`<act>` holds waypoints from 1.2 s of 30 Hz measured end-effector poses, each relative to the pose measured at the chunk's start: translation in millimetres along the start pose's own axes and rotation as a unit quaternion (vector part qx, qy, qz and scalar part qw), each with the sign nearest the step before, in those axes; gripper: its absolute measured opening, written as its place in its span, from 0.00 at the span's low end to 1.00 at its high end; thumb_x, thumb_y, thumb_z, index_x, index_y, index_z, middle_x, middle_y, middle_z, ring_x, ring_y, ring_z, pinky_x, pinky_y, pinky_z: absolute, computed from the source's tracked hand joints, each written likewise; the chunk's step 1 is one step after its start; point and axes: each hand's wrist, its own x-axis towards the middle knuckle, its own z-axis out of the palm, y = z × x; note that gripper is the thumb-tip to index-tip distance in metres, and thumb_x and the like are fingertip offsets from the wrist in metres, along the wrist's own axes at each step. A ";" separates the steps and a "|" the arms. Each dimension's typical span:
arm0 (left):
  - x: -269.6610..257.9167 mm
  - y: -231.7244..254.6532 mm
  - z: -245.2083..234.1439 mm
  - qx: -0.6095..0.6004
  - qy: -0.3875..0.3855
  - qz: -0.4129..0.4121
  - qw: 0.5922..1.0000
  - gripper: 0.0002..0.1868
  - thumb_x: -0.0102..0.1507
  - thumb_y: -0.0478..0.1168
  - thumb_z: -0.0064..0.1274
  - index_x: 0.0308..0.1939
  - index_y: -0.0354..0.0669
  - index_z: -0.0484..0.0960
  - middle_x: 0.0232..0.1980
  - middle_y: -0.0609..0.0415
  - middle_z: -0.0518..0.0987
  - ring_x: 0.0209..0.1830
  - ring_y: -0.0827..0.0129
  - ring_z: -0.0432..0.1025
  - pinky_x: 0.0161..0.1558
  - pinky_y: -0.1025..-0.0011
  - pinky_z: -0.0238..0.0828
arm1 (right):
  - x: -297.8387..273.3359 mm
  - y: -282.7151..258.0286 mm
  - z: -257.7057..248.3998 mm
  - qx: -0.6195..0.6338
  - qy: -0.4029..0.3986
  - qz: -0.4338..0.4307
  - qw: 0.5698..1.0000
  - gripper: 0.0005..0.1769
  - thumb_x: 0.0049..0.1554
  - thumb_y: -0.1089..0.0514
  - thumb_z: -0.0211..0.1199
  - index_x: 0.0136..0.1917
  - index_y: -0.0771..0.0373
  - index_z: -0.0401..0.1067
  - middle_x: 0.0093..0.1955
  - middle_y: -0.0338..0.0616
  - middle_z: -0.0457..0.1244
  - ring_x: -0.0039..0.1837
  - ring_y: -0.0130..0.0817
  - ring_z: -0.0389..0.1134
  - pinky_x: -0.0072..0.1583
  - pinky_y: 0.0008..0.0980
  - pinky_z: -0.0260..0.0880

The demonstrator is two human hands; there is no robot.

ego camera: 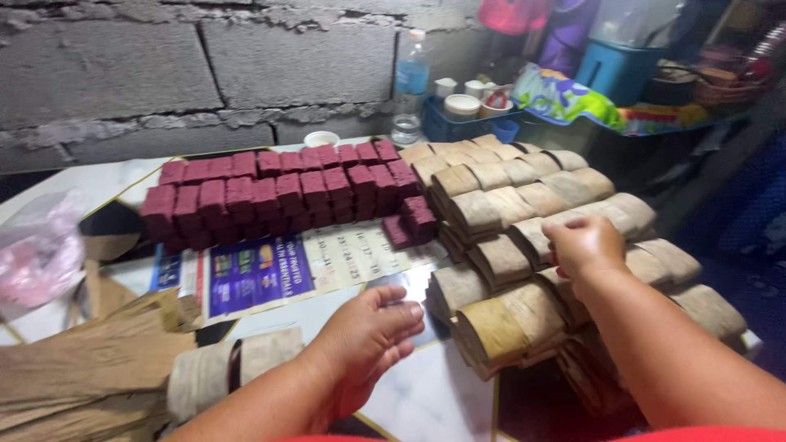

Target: The person wraps small purple rectangular food blocks in dried leaves. They pick up a leaf, place a block on it, fold the leaf around the block, and set the wrapped item aside. This process is repeated multiple times.

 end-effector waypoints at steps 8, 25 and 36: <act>-5.2 -68.5 -81.9 0.035 -0.080 -0.093 0.992 0.22 0.65 0.43 0.62 0.60 0.40 0.79 0.39 0.57 0.76 0.34 0.73 0.71 0.34 0.73 0.70 | -87.6 -38.6 116.6 -0.055 -0.362 -0.116 0.923 0.22 0.54 0.51 0.67 0.60 0.62 0.76 0.48 0.45 0.71 0.44 0.32 0.72 0.40 0.34 0.70; -68.0 -111.8 -154.9 -0.183 0.171 -0.107 0.962 0.20 0.66 0.49 0.56 0.55 0.42 0.72 0.49 0.52 0.77 0.48 0.58 0.71 0.53 0.56 0.71 | -189.3 -43.6 229.4 -0.236 -0.602 -0.195 0.738 0.31 0.57 0.41 0.62 0.69 0.56 0.72 0.63 0.43 0.71 0.66 0.33 0.70 0.66 0.32 0.67; -34.0 -131.2 -148.2 -0.106 0.107 -0.078 0.986 0.13 0.67 0.51 0.55 0.44 0.46 0.78 0.36 0.57 0.77 0.37 0.64 0.68 0.41 0.61 0.67 | -186.3 -21.6 173.3 -0.234 -0.525 -0.069 0.815 0.27 0.55 0.42 0.66 0.62 0.59 0.79 0.52 0.43 0.73 0.51 0.33 0.69 0.53 0.33 0.70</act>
